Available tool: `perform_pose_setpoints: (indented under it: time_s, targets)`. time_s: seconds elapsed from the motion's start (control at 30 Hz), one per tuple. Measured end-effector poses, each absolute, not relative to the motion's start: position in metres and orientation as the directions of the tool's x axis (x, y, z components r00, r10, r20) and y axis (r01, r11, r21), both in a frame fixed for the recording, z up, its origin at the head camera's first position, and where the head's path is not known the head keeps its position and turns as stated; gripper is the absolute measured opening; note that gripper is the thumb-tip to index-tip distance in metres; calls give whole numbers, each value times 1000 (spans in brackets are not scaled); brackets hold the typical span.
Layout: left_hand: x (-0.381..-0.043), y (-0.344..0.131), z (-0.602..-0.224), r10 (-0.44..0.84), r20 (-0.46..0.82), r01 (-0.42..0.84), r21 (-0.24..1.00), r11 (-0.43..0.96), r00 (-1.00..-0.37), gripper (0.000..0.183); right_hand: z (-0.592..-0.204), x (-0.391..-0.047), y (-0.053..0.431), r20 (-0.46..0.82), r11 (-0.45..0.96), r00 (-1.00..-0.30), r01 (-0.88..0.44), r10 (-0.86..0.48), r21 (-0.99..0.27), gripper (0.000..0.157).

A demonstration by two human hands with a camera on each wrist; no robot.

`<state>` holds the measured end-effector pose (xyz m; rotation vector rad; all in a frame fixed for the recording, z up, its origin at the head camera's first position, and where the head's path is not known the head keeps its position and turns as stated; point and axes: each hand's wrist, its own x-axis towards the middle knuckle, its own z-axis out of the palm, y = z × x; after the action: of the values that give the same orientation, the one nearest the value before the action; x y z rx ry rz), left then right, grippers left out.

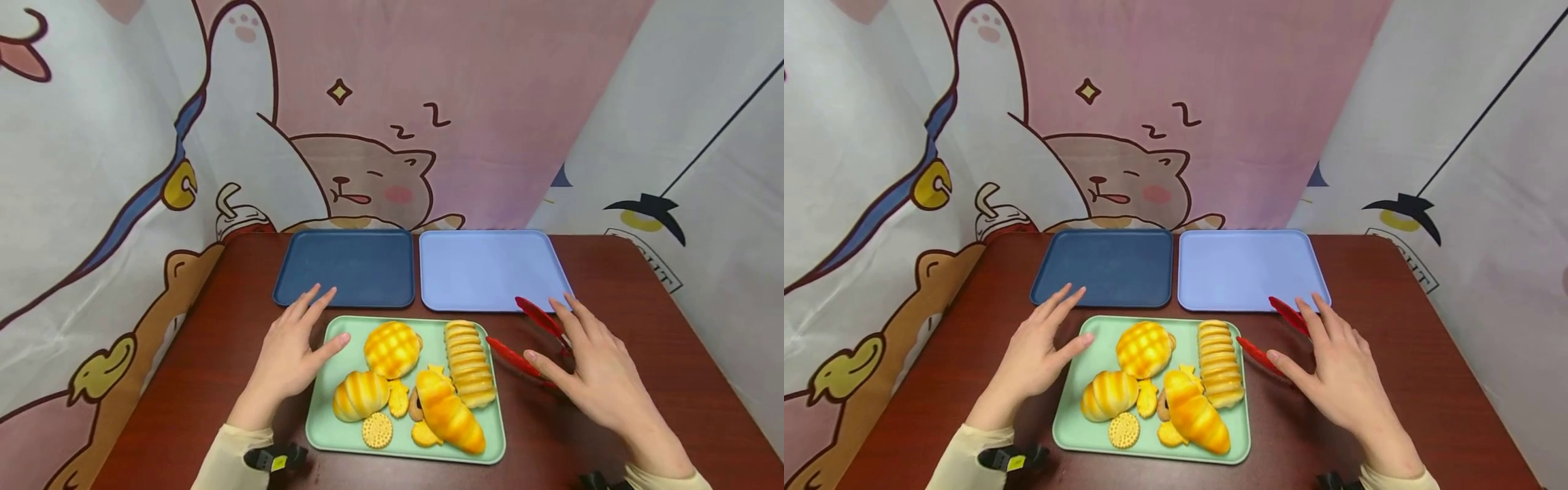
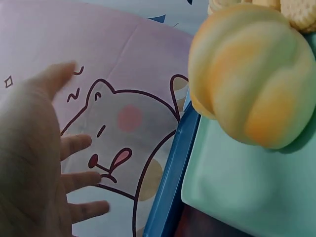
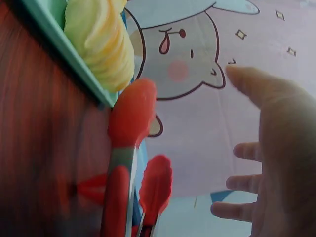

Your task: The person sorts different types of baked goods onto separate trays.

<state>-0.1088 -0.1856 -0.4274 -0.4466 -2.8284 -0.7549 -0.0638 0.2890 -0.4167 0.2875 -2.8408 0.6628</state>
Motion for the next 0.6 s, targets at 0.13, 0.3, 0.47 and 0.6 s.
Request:
perform_pose_setpoints:
  time_s: [0.13, 0.3, 0.47, 0.6]
  targets:
    - [-107, -189, -431, 183, 207, 268, 536, 800, -961, 84, -423, -64, 300, 177, 897, -979, -168, -103, -409, 101]
    - [-105, -192, -438, 136, 116, 179, 631, 755, -984, 84, -433, -64, 310, 72, 924, -995, -92, -70, -372, 107]
    - [-103, -194, -448, 114, 44, 110, 717, 689, -993, 80, -443, -62, 316, -4, 930, -998, -50, -55, -364, 112]
    - [-101, -194, -454, 91, 12, 68, 765, 640, -996, 75, -448, -60, 320, -27, 925, -999, -29, -42, -378, 117]
